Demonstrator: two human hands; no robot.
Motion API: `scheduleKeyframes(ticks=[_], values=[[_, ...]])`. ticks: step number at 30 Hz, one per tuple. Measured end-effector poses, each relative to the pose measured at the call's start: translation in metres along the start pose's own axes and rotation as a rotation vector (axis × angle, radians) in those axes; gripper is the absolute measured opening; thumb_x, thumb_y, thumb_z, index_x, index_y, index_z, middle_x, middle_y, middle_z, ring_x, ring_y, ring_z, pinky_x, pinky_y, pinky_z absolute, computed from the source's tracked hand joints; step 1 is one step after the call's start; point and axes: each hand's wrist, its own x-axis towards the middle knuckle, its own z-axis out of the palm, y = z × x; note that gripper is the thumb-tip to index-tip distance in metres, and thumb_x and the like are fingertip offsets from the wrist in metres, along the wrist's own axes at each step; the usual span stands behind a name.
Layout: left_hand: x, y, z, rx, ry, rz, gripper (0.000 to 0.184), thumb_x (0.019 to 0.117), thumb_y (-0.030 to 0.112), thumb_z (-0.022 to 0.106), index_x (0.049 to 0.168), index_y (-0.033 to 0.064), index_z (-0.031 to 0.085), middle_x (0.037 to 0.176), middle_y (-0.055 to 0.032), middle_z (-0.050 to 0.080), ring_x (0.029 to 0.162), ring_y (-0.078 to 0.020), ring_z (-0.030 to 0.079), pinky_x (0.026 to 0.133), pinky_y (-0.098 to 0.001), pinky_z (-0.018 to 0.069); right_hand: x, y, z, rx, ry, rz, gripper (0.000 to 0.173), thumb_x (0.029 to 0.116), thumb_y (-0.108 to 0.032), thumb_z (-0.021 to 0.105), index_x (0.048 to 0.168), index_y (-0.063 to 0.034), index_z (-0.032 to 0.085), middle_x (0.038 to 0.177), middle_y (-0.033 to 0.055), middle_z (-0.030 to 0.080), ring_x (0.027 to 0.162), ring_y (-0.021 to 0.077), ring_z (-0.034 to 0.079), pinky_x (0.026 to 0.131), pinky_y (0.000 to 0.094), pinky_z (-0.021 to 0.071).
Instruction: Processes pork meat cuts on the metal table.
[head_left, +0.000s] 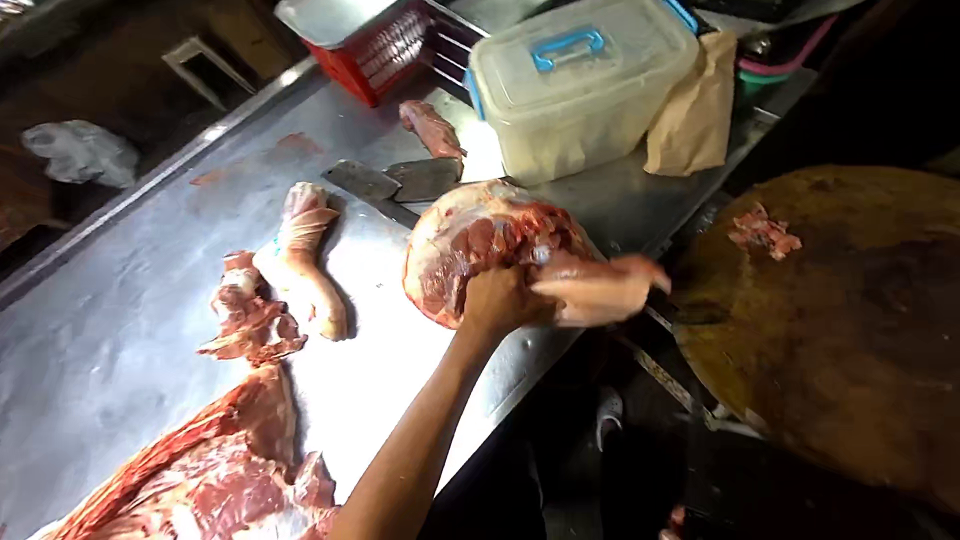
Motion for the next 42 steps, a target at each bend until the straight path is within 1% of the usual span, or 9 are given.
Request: scheduleKeyframes(ticks=[1,3,5,7,8,12,15,25,42], values=[[0.002,0.003,0.005,0.005,0.034,-0.003,0.067,0.0813,0.071,0.069,0.107,0.0086,0.072,0.099,-0.0177,0.072,0.097,-0.0395,0.07,0.079,-0.0619,0.0538,0.0,0.026,0.015,0.046,0.002,-0.191,0.022,0.091,0.007,0.057,0.11,0.0172,0.056,0.076,0.0071,0.062,0.063,0.0085,0.061,0.07,0.0251,0.0564],[0.006,0.006,0.012,0.036,0.106,0.011,0.065,0.0796,0.069,0.073,0.096,0.0066,0.07,0.09,-0.0172,0.071,0.089,-0.039,0.07,0.073,-0.0606,0.0539,0.03,0.093,0.038,0.127,-0.037,-0.558,0.024,0.0991,-0.014,0.061,0.111,0.0065,0.057,0.074,0.0005,0.063,0.059,0.0063,0.062,0.059,0.0275,0.0583],[0.009,0.01,0.01,0.048,0.134,0.051,0.062,0.0801,0.066,0.075,0.09,0.0051,0.069,0.086,-0.0185,0.07,0.087,-0.0405,0.07,0.069,-0.061,0.053,0.055,0.1,0.054,0.103,0.008,-0.656,0.033,0.1031,-0.035,0.058,0.107,-0.0026,0.062,0.067,-0.0034,0.063,0.054,0.0071,0.061,0.053,0.0289,0.0579],[0.014,0.014,0.005,0.082,0.095,0.055,0.061,0.0805,0.065,0.074,0.091,0.0054,0.07,0.09,-0.0187,0.071,0.092,-0.0404,0.07,0.074,-0.0611,0.0536,0.074,0.079,0.058,0.046,0.04,-0.651,0.048,0.1044,-0.051,0.049,0.106,-0.0048,0.062,0.066,-0.0042,0.061,0.052,0.0082,0.061,0.051,0.0297,0.0577],[0.015,0.016,0.004,0.099,0.075,0.052,0.061,0.0809,0.066,0.073,0.092,0.0058,0.069,0.091,-0.0184,0.071,0.093,-0.04,0.07,0.075,-0.0608,0.0535,0.081,0.068,0.057,0.023,0.039,-0.632,0.052,0.1047,-0.053,0.046,0.107,-0.0039,0.062,0.066,-0.0038,0.061,0.052,0.0087,0.061,0.051,0.0298,0.0577],[0.014,0.016,0.003,0.142,0.052,0.055,0.053,0.085,0.057,0.074,0.092,0.0047,0.069,0.093,-0.0193,0.071,0.095,-0.0404,0.07,0.076,-0.0608,0.0537,0.097,0.039,0.053,-0.005,-0.003,-0.543,0.046,0.1054,-0.05,0.044,0.111,-0.0067,0.057,0.066,-0.0039,0.059,0.05,0.0086,0.06,0.05,0.0267,0.0569],[0.011,0.015,0.003,0.157,0.069,0.075,0.04,0.0872,0.043,0.072,0.09,0.0034,0.068,0.093,-0.0196,0.07,0.094,-0.0408,0.07,0.074,-0.0607,0.0535,0.099,0.035,0.048,-0.059,-0.008,-0.499,0.045,0.1049,-0.053,0.045,0.109,-0.0098,0.057,0.066,-0.0043,0.058,0.051,0.0084,0.06,0.052,0.0257,0.0568],[0.009,0.011,0.008,0.154,0.104,0.107,0.047,0.0855,0.052,0.071,0.088,0.005,0.068,0.089,-0.0179,0.07,0.091,-0.039,0.07,0.072,-0.0584,0.0531,0.106,0.034,0.051,-0.071,0.007,-0.469,0.041,0.1057,-0.049,0.047,0.111,-0.0095,0.057,0.067,-0.0038,0.058,0.051,0.0081,0.06,0.052,0.0245,0.0566],[0.004,0.001,0.023,0.083,0.216,0.105,0.059,0.0802,0.063,0.074,0.096,0.0063,0.07,0.093,-0.0169,0.072,0.09,-0.0381,0.071,0.071,-0.058,0.0525,0.12,-0.01,0.042,-0.106,0.034,-0.51,0.035,0.1056,-0.045,0.052,0.109,-0.0103,0.058,0.066,-0.0044,0.056,0.049,0.0065,0.057,0.048,0.0229,0.0533]])
